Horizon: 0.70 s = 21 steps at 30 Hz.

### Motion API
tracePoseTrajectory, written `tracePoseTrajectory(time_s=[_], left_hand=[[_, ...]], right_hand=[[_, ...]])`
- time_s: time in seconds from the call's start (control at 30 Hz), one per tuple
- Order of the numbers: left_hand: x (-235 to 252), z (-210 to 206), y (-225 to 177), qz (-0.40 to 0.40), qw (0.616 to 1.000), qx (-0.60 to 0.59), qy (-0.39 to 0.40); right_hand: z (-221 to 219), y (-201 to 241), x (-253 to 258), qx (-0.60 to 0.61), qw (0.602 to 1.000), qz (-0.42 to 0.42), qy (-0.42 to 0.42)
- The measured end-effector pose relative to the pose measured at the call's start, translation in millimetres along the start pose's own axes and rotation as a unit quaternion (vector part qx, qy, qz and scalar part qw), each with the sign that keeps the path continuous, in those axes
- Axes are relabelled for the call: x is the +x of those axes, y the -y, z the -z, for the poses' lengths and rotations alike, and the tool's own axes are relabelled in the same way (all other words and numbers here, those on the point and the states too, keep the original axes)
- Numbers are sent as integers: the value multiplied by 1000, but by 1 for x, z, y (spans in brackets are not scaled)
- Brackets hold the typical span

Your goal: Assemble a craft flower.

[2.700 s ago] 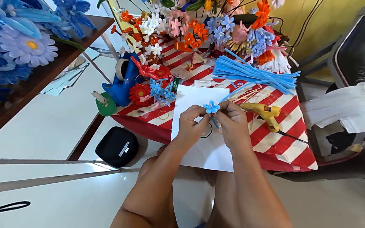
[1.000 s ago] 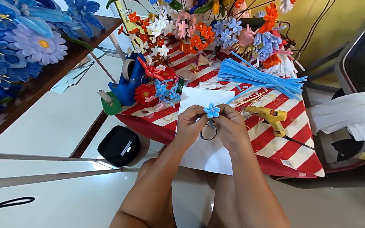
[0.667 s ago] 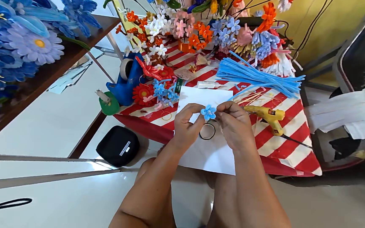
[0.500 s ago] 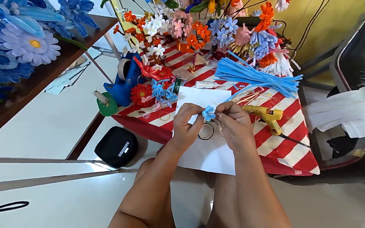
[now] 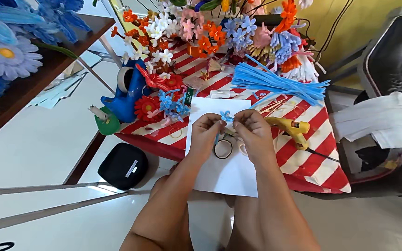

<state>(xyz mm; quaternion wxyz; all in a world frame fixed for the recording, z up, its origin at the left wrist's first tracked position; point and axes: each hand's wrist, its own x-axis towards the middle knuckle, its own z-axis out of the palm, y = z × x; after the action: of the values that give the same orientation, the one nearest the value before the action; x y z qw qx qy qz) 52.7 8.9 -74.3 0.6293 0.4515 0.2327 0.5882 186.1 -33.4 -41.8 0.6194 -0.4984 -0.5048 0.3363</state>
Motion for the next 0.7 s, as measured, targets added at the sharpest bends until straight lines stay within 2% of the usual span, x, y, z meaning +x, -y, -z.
tracePoseTrajectory(time_s=[0.4,0.53,0.7], left_hand=[[-8,-1,0,-51,996,40,54],[-8,0,1,-103,985,135,41],[-4,6,7,-195,951,237,42]], right_hand=[[1,-1,-6,-22,999,28,-1],[2,-2,-7,-40,999,30,1],[2,-4,-5,-35,999,41,-5]])
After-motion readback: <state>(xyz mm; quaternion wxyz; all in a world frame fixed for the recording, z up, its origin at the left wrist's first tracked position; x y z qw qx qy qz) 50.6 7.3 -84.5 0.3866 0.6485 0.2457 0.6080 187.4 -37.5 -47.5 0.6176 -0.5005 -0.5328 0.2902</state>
